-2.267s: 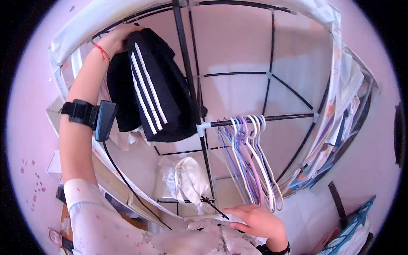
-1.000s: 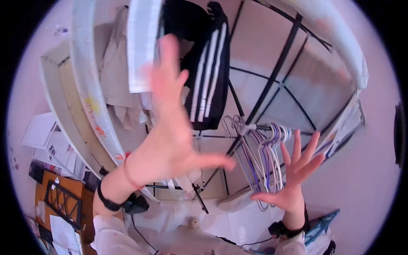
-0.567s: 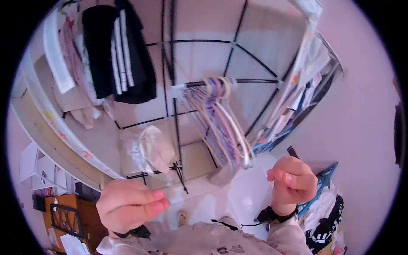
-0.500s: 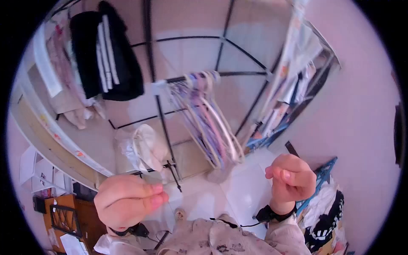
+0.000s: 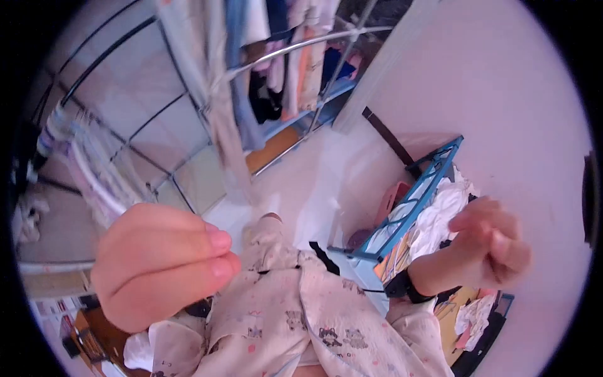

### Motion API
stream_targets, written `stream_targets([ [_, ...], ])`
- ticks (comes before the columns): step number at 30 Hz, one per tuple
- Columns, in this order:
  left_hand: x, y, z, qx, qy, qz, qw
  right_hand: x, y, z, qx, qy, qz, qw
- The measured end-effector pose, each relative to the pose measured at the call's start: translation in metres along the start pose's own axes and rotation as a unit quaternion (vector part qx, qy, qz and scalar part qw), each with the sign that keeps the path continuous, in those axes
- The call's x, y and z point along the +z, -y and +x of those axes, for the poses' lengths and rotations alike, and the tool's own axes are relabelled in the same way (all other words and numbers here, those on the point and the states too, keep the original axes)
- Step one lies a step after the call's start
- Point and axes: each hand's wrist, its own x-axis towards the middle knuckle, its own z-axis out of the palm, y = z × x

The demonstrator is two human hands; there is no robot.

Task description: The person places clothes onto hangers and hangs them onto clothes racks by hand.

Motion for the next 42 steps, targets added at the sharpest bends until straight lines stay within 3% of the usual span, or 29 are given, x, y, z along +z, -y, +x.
stream_targets([
  [1,0.01,0.016,0.018,-0.049,0.053,0.019,0.997,-0.009,-0.024,-0.002,0.006,0.01,-0.005,1.0],
  [2,-0.002,0.037,0.034,-0.049,0.065,0.011,0.997,-0.001,-0.034,0.011,0.02,0.022,-0.007,1.0],
  [5,0.059,0.115,0.079,-0.029,0.126,-0.037,0.991,-0.027,-0.103,-0.006,0.084,-0.017,-0.006,0.996],
  [8,0.122,0.179,0.119,0.013,0.142,-0.093,0.985,-0.054,-0.155,-0.01,0.112,0.028,-0.012,0.993],
  [11,0.195,0.244,0.182,-0.022,0.125,-0.22,0.967,-0.105,-0.214,0.006,0.138,0.086,-0.114,0.98],
  [12,0.22,0.264,0.198,0.006,0.132,-0.247,0.96,-0.116,-0.227,0.009,0.161,0.056,-0.169,0.971],
  [14,0.268,0.296,0.228,-0.086,0.102,-0.273,0.953,-0.146,-0.242,0.007,0.198,0.006,-0.268,0.943],
  [16,0.32,0.333,0.249,-0.079,0.105,-0.314,0.94,-0.164,-0.262,-0.004,0.264,-0.038,-0.348,0.899],
  [18,0.376,0.351,0.291,-0.088,0.164,-0.349,0.918,-0.196,-0.276,-0.016,0.349,-0.062,-0.418,0.836],
  [21,0.447,0.362,0.327,-0.055,0.232,-0.395,0.887,-0.231,-0.284,-0.039,0.42,-0.093,-0.494,0.756],
  [23,0.5,0.365,0.334,-0.046,0.275,-0.358,0.891,-0.256,-0.293,-0.064,0.492,-0.07,-0.506,0.705],
  [31,0.668,0.336,0.407,-0.026,0.384,-0.434,0.814,-0.362,-0.303,-0.107,0.527,-0.147,-0.592,0.592],
  [36,0.771,0.308,0.454,0.016,0.466,-0.46,0.755,-0.379,-0.299,-0.136,0.606,-0.208,-0.579,0.504],
  [39,0.838,0.292,0.481,0.06,0.495,-0.494,0.712,-0.398,-0.305,-0.145,0.692,-0.279,-0.524,0.409],
  [40,0.862,0.286,0.489,0.073,0.501,-0.515,0.691,-0.406,-0.31,-0.15,0.692,-0.291,-0.529,0.396],
  [42,0.909,0.272,0.506,0.097,0.525,-0.51,0.674,-0.417,-0.326,-0.161,0.696,-0.317,-0.567,0.307],
])
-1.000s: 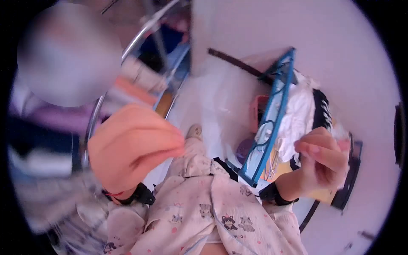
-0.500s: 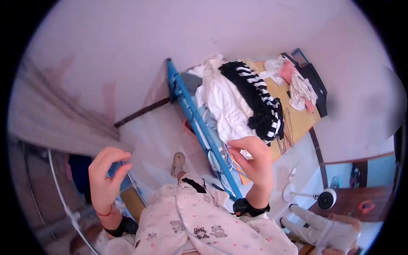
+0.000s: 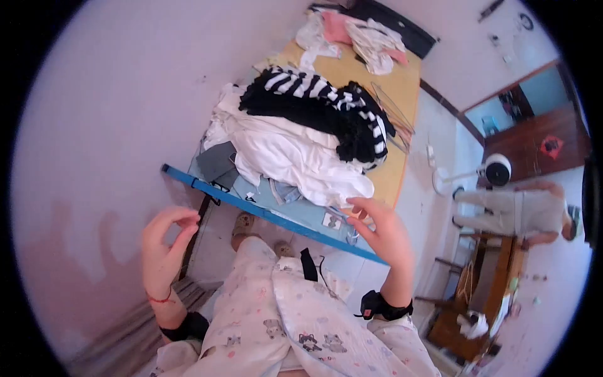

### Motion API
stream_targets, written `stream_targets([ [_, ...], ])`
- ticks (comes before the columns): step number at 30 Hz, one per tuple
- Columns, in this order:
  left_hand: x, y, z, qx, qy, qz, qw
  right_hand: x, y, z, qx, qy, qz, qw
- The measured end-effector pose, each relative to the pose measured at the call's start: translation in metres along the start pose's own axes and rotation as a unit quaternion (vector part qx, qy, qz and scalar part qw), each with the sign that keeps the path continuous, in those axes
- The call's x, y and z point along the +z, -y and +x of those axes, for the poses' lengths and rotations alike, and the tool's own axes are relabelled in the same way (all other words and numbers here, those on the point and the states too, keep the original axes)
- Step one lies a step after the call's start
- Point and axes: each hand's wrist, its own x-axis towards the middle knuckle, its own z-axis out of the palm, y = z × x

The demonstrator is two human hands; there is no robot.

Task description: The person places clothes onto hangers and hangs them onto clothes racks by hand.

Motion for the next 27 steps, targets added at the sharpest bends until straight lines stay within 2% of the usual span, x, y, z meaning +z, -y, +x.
stream_targets([
  [2,-0.014,0.025,0.034,-0.003,0.046,0.001,0.999,0.019,-0.004,0.011,0.044,0.0,-0.027,0.999],
  [5,-0.032,0.062,0.087,0.017,0.101,-0.063,0.993,0.029,0.015,0.026,0.18,0.05,-0.051,0.981],
  [7,-0.04,0.092,0.127,-0.006,0.175,-0.072,0.982,0.036,0.021,0.035,0.259,0.055,-0.058,0.963],
  [9,-0.041,0.103,0.138,-0.018,0.181,-0.065,0.981,0.041,0.01,0.034,0.271,0.055,-0.052,0.96],
  [13,-0.026,0.12,0.178,-0.056,0.253,-0.052,0.964,0.055,-0.016,0.027,0.347,0.072,-0.057,0.933],
  [19,0.003,0.128,0.187,-0.076,0.304,-0.019,0.949,0.085,-0.108,0.004,0.476,0.119,-0.048,0.87],
  [22,0.019,0.129,0.188,-0.129,0.314,0.009,0.941,0.112,-0.18,-0.02,0.476,0.111,-0.018,0.872],
  [24,0.028,0.142,0.187,-0.13,0.315,0.007,0.94,0.133,-0.221,-0.031,0.48,0.113,-0.033,0.869],
  [26,0.055,0.132,0.189,-0.156,0.311,0.033,0.937,0.15,-0.275,-0.038,0.473,0.142,-0.022,0.87],
  [27,0.058,0.14,0.193,-0.141,0.314,0.04,0.938,0.156,-0.281,-0.035,0.48,0.102,-0.031,0.871],
])
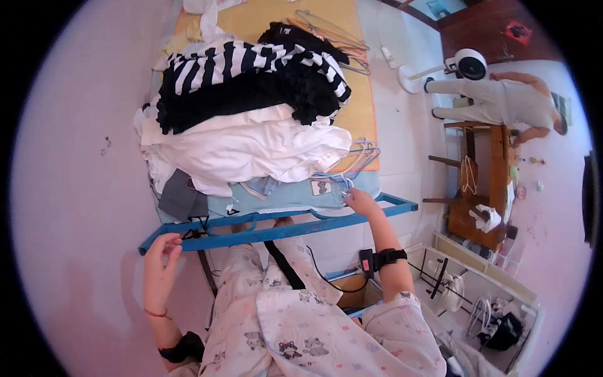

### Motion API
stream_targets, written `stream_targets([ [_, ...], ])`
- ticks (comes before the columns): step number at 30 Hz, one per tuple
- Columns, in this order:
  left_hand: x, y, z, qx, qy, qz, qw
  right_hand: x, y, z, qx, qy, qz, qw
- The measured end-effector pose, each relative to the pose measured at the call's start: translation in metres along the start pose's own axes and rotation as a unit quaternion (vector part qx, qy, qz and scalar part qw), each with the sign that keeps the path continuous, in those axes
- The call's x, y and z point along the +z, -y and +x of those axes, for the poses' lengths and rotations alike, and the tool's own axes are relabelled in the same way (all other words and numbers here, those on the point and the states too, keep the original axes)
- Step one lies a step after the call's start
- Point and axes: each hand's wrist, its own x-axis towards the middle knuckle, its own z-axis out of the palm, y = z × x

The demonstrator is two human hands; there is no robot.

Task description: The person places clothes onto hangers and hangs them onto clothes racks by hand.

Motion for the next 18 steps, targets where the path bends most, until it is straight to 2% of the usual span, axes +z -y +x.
stream_targets([
  [2,0.03,-0.016,0.008,-0.053,-0.005,0.028,0.998,0.022,-0.027,0.038,-0.009,0.026,0.012,1.0],
  [3,0.029,-0.018,0.017,-0.04,0.007,0.039,0.998,0.025,-0.028,0.043,0.006,0.009,0.011,1.0],
  [6,0.077,-0.026,0.035,-0.097,0.002,0.045,0.994,0.055,-0.066,0.113,-0.002,0.041,0.008,0.999],
  [7,0.079,-0.025,0.038,-0.086,0.014,0.038,0.995,0.061,-0.072,0.116,0.016,0.017,0.028,0.999],
  [11,0.1,-0.027,0.035,-0.148,0.029,0.099,0.984,0.067,-0.073,0.137,0.101,0.066,-0.006,0.993],
  [14,0.111,-0.033,0.036,-0.183,0.028,0.095,0.978,0.117,-0.116,0.165,0.074,0.115,-0.03,0.99],
  [15,0.113,-0.037,0.034,-0.194,0.029,0.1,0.975,0.118,-0.114,0.167,0.068,0.125,-0.029,0.989],
  [17,0.114,-0.035,0.034,-0.197,0.034,0.102,0.974,0.108,-0.096,0.159,0.149,0.123,-0.02,0.981],
  [18,0.116,-0.038,0.034,-0.189,0.023,0.113,0.975,0.105,-0.09,0.159,0.145,0.126,-0.016,0.981],
])
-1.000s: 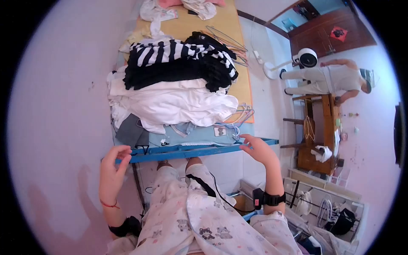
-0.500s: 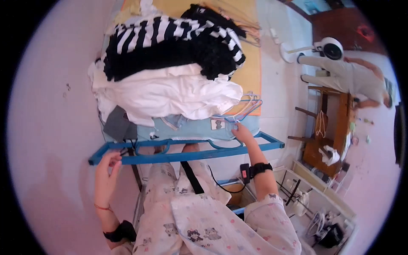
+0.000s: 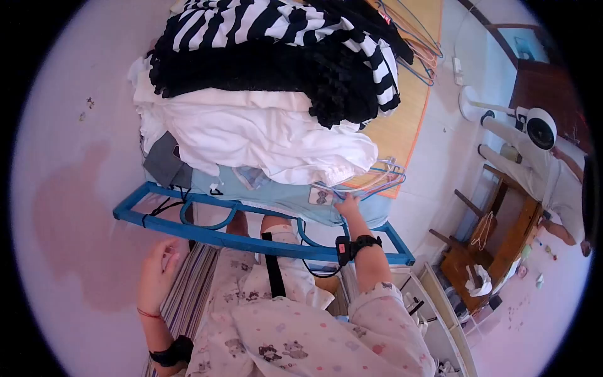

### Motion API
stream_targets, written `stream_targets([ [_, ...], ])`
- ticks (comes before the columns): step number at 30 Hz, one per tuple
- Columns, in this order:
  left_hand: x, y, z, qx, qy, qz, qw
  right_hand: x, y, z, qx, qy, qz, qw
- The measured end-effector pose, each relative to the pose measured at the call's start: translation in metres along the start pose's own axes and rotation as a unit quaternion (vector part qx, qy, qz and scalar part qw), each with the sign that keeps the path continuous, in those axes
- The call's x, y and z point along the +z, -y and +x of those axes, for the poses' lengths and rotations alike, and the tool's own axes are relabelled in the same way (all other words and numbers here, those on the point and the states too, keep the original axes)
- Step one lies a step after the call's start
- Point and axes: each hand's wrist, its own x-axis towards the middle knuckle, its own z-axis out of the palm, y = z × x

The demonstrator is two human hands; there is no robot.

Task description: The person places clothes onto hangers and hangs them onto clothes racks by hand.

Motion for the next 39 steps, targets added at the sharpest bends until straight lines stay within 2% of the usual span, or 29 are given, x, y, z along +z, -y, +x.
stream_targets([
  [2,0.001,0.0,0.001,0.011,-0.01,0.006,1.0,-0.006,0.007,-0.011,0.036,-0.041,-0.038,0.998],
  [6,0.006,-0.006,-0.005,0.009,-0.015,0.02,1.0,-0.028,0.023,-0.041,0.043,-0.11,-0.129,0.985],
  [8,0.007,-0.009,-0.005,0.018,-0.018,0.025,0.999,-0.037,0.029,-0.056,-0.048,-0.247,-0.133,0.959],
  [9,0.005,-0.014,-0.007,0.032,-0.015,0.039,0.999,-0.053,0.03,-0.067,-0.044,-0.261,-0.13,0.956],
  [14,-0.002,-0.021,-0.011,0.085,0.002,0.07,0.994,-0.087,0.022,-0.096,-0.097,-0.223,-0.114,0.963],
  [17,-0.011,-0.02,-0.011,0.147,-0.014,0.06,0.987,-0.116,0.018,-0.146,-0.138,-0.264,-0.128,0.946],
  [20,-0.022,-0.014,-0.006,0.207,-0.002,0.042,0.977,-0.138,0.022,-0.209,-0.112,-0.272,-0.16,0.942],
  [22,-0.027,-0.015,-0.001,0.265,0.028,0.076,0.961,-0.148,0.026,-0.254,-0.095,-0.297,-0.18,0.933],
  [23,-0.027,-0.017,0.001,0.273,0.022,0.069,0.959,-0.151,0.026,-0.269,-0.082,-0.307,-0.202,0.926],
  [26,-0.028,-0.027,0.004,0.375,0.024,0.087,0.923,-0.155,0.025,-0.292,-0.065,-0.337,-0.225,0.912],
  [27,-0.027,-0.03,0.006,0.379,0.021,0.084,0.921,-0.158,0.037,-0.304,-0.064,-0.343,-0.227,0.909],
  [29,-0.024,-0.037,0.01,0.438,0.032,0.062,0.896,-0.173,0.076,-0.34,-0.118,-0.416,-0.134,0.892],
  [33,-0.028,-0.039,0.012,0.481,0.008,0.011,0.877,-0.178,0.12,-0.372,-0.156,-0.441,-0.134,0.874],
  [35,-0.034,-0.04,0.014,0.485,-0.002,0.025,0.874,-0.178,0.118,-0.36,-0.077,-0.314,-0.246,0.914],
  [39,-0.041,-0.031,0.023,0.488,0.008,0.032,0.872,-0.169,0.078,-0.338,-0.074,-0.323,-0.315,0.889],
])
